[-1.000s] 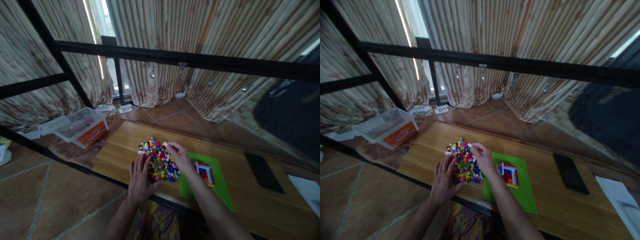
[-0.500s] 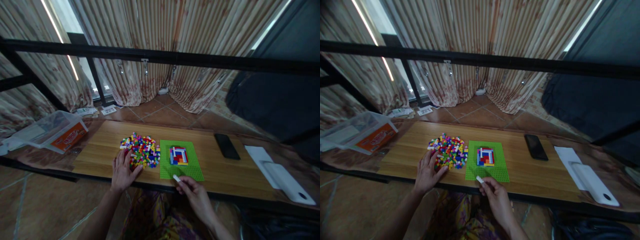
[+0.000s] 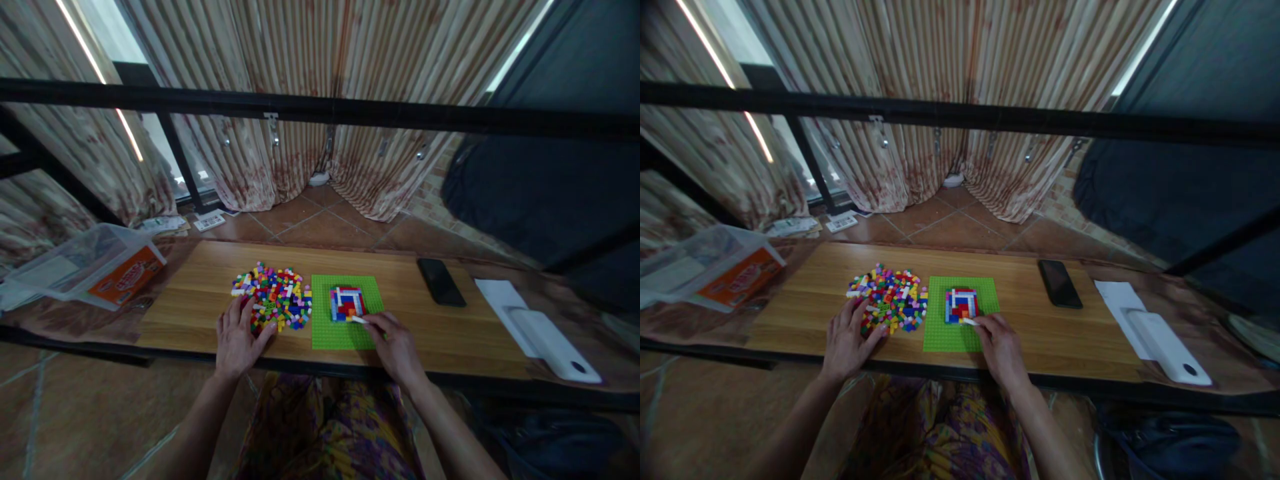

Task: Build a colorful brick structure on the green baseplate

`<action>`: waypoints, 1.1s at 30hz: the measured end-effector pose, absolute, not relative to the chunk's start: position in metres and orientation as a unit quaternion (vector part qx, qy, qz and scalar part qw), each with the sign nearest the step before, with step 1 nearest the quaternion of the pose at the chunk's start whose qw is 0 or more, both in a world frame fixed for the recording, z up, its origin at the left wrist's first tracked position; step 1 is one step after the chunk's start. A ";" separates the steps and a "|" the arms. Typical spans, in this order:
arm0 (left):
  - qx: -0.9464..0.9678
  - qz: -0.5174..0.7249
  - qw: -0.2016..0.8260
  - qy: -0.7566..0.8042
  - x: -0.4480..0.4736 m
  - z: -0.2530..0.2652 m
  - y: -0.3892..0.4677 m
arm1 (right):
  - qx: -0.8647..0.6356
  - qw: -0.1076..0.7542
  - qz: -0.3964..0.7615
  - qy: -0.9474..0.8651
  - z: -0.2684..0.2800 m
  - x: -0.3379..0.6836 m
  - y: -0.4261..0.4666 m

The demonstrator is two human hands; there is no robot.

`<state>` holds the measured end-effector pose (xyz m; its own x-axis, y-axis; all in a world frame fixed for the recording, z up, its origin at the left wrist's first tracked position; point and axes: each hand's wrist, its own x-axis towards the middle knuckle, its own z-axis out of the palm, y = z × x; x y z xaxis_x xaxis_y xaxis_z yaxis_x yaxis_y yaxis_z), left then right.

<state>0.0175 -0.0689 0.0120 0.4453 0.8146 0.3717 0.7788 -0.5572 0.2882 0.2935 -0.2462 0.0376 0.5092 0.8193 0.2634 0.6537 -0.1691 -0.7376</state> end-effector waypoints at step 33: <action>0.852 0.244 0.039 0.461 0.016 0.010 -0.069 | -0.811 0.360 -0.005 -0.462 0.034 0.242 -0.200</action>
<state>0.0158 -0.0686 0.0096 0.4564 0.8047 0.3796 0.7668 -0.5722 0.2909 0.2421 -0.2005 0.0339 0.5728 0.7460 0.3398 0.7525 -0.3140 -0.5790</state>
